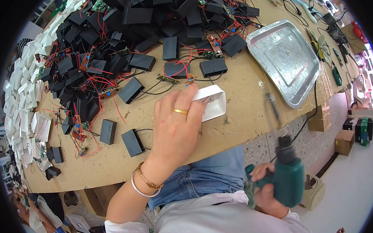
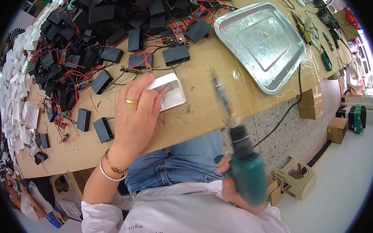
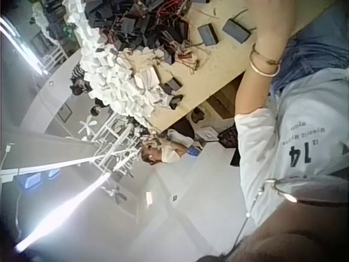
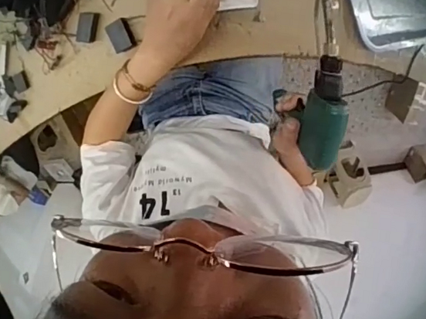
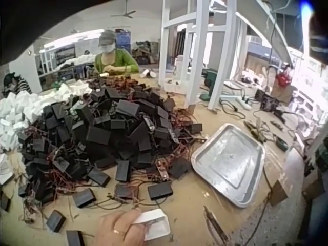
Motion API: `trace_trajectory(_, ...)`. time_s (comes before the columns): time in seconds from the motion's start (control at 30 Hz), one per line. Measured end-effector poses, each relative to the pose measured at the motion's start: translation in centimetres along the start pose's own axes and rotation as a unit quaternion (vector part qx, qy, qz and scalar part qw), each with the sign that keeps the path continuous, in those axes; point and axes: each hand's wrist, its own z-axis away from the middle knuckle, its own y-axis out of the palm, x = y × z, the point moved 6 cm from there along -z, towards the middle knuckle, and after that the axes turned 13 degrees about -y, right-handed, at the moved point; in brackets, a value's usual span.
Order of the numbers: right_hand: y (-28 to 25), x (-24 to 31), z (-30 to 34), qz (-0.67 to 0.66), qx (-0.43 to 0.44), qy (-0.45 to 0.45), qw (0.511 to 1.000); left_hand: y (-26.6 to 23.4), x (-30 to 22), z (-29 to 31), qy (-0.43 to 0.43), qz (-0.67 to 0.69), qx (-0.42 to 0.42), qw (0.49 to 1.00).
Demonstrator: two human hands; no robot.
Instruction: Assembling electronic modules by inserting them into plastic housings and securing them using an electric screwdriver.
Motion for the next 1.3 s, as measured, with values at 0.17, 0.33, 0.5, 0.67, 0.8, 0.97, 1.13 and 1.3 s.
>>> trace_trajectory(0.17, -4.8, 0.5, -4.2, 0.221, -0.138, -0.094, 0.961, -0.3, 0.0, -0.1, -0.006, 0.007, 0.002, 1.000)
trace_trajectory(0.33, -7.4, 1.9, -12.5, 0.521, -0.171, -0.105, 0.830, -0.6, 0.0, 0.0, -0.015, 0.010, 0.013, 1.000)
trace_trajectory(0.5, -8.8, 0.1, -17.6, 0.700, -0.042, -0.076, 0.709, -2.4, -0.6, 0.0, -0.020, 0.010, 0.032, 0.999)
trace_trajectory(0.67, -7.2, 0.8, -16.8, 0.721, -0.010, -0.089, 0.687, -2.6, -0.6, -0.2, -0.034, -0.031, 0.088, 0.995)
trace_trajectory(0.8, -1.8, 2.4, -14.1, 0.610, -0.013, -0.290, 0.737, -1.9, 0.0, -0.2, -0.030, 0.000, 0.110, 0.993)
trace_trajectory(0.97, 2.1, -0.7, -12.6, 0.427, 0.004, -0.323, 0.844, -2.4, 0.7, 0.1, -0.036, 0.017, 0.098, 0.994)
trace_trajectory(1.13, 2.4, -3.8, -12.7, 0.347, -0.031, -0.188, 0.918, -7.7, 2.9, 1.1, -0.147, 0.169, 0.071, 0.972)
trace_trajectory(1.3, 1.4, -4.3, -12.4, 0.358, -0.009, -0.162, 0.919, -18.6, 9.5, 2.7, -0.279, 0.465, -0.071, 0.837)
